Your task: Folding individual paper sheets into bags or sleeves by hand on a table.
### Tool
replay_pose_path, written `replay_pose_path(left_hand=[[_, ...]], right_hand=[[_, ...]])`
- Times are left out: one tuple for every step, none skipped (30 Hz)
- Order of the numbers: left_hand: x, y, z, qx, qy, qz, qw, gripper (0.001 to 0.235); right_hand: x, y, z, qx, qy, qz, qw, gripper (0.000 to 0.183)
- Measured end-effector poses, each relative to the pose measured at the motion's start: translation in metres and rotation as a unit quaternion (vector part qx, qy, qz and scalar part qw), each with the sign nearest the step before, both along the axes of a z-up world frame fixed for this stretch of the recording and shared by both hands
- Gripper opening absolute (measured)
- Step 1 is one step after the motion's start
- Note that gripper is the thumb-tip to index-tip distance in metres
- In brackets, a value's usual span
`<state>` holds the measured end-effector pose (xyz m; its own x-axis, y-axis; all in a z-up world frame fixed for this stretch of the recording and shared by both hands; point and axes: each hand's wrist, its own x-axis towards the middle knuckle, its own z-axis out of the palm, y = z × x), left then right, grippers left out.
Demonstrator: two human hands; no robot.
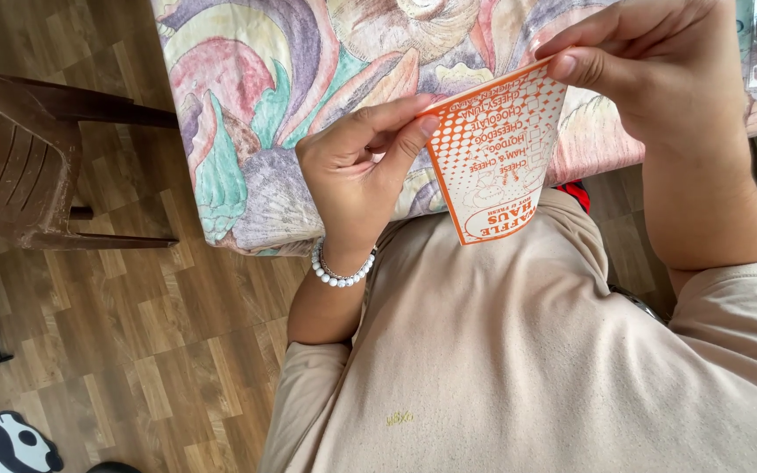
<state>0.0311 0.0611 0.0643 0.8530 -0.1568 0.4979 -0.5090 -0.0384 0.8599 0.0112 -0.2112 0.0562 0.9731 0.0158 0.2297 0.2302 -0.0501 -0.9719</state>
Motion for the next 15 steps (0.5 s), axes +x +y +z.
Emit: replay_pose_path(left_hand=[[0.001,0.0,-0.001,0.001,-0.017,0.005,1.0,0.015],[0.001,0.0,-0.003,0.003,-0.034,0.009,0.999,0.017],[0.002,-0.001,-0.003,0.003,-0.034,0.009,0.999,0.017],[0.003,-0.002,-0.004,0.005,-0.044,0.009,0.999,0.015],[0.005,-0.003,-0.004,0.007,-0.055,0.009,0.998,0.013],[0.006,-0.004,-0.006,0.006,-0.055,0.009,0.998,0.013],[0.008,-0.004,-0.009,0.003,-0.054,0.006,0.999,0.013],[0.01,-0.005,-0.011,-0.001,-0.054,0.004,0.999,0.014],[0.011,-0.005,-0.013,-0.001,-0.053,0.004,0.999,0.014],[0.013,-0.005,-0.016,-0.004,-0.051,0.008,0.999,0.013],[0.014,-0.005,-0.018,-0.006,-0.049,0.012,0.999,0.013],[0.015,-0.007,-0.02,-0.006,-0.049,0.012,0.999,0.013],[0.016,-0.008,-0.021,-0.016,-0.041,0.011,0.999,0.012],[0.017,-0.009,-0.023,-0.025,-0.034,0.011,0.999,0.012],[0.021,-0.012,-0.029,-0.025,-0.033,0.01,0.999,0.012]], right_hand=[[0.001,0.0,0.0,-0.013,-0.003,-0.001,1.0,0.026],[0.001,-0.001,0.0,-0.025,-0.006,-0.002,1.0,0.025],[0.004,-0.003,-0.004,-0.025,-0.006,-0.003,1.0,0.025],[0.007,-0.006,-0.008,-0.03,-0.001,-0.011,0.999,0.022],[0.01,-0.009,-0.011,-0.036,0.003,-0.019,0.999,0.02],[0.013,-0.011,-0.012,-0.036,0.003,-0.02,0.999,0.02],[0.016,-0.012,-0.013,-0.036,0.016,-0.019,0.999,0.02],[0.019,-0.013,-0.014,-0.036,0.029,-0.019,0.999,0.02],[0.02,-0.015,-0.013,-0.037,0.03,-0.018,0.999,0.02],[0.022,-0.016,-0.013,-0.055,0.032,-0.009,0.998,0.019],[0.023,-0.017,-0.013,-0.072,0.035,0.0,0.997,0.017],[0.027,-0.02,-0.018,-0.073,0.036,0.0,0.997,0.017],[0.031,-0.022,-0.023,-0.058,0.033,-0.001,0.998,0.019],[0.035,-0.025,-0.028,-0.044,0.03,-0.002,0.999,0.021],[0.038,-0.026,-0.037,-0.044,0.031,-0.003,0.999,0.021]])
